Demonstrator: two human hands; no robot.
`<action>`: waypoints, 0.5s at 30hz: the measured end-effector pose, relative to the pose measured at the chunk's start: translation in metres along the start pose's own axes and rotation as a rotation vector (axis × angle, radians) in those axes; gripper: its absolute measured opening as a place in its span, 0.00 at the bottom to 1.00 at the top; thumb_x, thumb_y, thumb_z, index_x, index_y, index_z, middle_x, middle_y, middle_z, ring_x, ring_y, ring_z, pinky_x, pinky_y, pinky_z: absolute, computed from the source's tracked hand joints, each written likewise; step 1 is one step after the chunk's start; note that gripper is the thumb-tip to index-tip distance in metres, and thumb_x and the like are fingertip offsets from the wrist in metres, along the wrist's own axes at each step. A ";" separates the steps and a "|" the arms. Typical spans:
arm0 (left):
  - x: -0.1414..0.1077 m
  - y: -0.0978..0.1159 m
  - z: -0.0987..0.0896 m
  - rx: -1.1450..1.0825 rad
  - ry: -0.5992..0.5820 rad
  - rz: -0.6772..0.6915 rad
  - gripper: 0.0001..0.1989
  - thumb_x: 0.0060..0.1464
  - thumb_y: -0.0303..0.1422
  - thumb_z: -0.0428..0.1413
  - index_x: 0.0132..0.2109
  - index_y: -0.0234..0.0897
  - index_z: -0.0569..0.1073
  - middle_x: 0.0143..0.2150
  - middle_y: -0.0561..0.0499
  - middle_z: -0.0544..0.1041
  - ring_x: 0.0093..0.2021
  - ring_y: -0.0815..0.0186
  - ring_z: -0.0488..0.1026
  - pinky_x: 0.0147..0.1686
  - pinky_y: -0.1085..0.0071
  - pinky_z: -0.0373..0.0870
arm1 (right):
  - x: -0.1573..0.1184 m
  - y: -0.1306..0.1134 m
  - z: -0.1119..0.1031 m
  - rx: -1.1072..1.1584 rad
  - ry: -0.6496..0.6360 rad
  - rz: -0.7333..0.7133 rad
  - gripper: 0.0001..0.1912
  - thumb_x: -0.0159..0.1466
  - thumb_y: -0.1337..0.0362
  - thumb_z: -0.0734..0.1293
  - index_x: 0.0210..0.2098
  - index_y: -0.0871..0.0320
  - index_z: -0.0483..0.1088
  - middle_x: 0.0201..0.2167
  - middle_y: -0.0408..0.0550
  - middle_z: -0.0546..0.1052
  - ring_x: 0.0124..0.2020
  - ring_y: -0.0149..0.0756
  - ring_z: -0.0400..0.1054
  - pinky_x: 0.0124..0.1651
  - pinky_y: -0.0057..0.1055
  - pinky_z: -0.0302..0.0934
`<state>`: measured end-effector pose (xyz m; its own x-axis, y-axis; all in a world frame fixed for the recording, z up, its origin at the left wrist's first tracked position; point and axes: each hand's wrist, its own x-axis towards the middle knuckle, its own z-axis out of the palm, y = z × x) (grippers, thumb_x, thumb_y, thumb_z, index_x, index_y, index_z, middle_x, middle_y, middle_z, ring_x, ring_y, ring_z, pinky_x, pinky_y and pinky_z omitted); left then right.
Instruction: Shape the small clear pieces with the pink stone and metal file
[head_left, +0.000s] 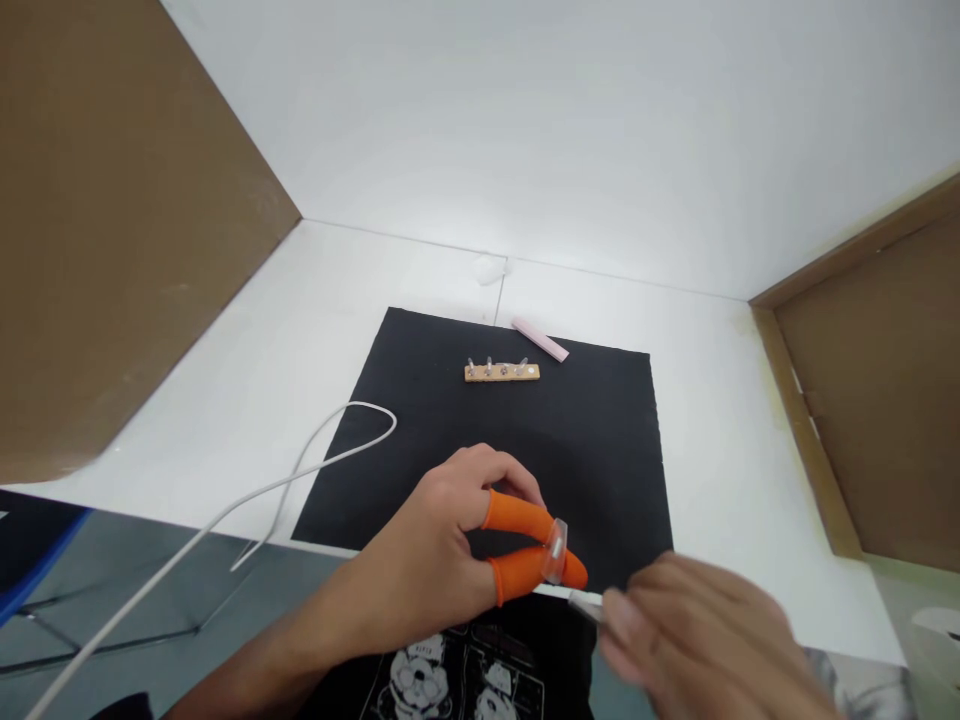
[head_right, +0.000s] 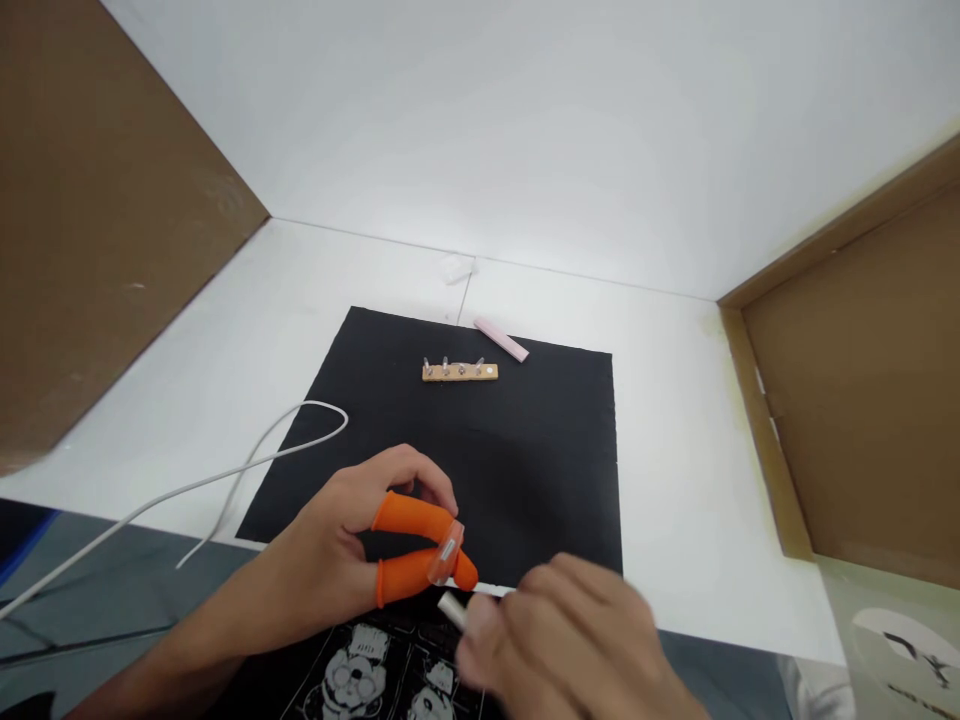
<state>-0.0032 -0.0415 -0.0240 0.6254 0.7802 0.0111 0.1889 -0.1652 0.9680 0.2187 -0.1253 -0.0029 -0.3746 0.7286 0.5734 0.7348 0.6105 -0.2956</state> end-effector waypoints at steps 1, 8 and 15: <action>0.000 0.000 0.000 0.000 -0.001 -0.004 0.04 0.61 0.27 0.70 0.38 0.41 0.87 0.42 0.52 0.82 0.43 0.65 0.79 0.42 0.71 0.76 | -0.003 0.010 -0.002 -0.040 -0.027 0.017 0.09 0.75 0.76 0.67 0.41 0.57 0.74 0.24 0.40 0.79 0.20 0.31 0.71 0.26 0.33 0.67; 0.001 0.001 -0.002 -0.019 -0.014 -0.029 0.06 0.62 0.27 0.69 0.41 0.46 0.88 0.43 0.52 0.80 0.45 0.65 0.80 0.42 0.72 0.76 | -0.012 0.041 -0.004 -0.133 0.109 0.041 0.12 0.71 0.78 0.72 0.49 0.58 0.77 0.29 0.43 0.83 0.26 0.32 0.76 0.29 0.31 0.70; 0.002 0.000 -0.001 -0.024 -0.020 -0.023 0.05 0.62 0.28 0.70 0.40 0.44 0.88 0.43 0.52 0.81 0.44 0.65 0.79 0.42 0.72 0.76 | -0.010 0.010 -0.002 -0.048 0.012 0.071 0.08 0.75 0.72 0.68 0.43 0.56 0.78 0.28 0.43 0.82 0.27 0.36 0.79 0.30 0.35 0.72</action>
<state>-0.0031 -0.0390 -0.0238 0.6361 0.7714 -0.0156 0.1849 -0.1328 0.9737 0.2314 -0.1270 -0.0099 -0.3142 0.7654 0.5616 0.7853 0.5420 -0.2993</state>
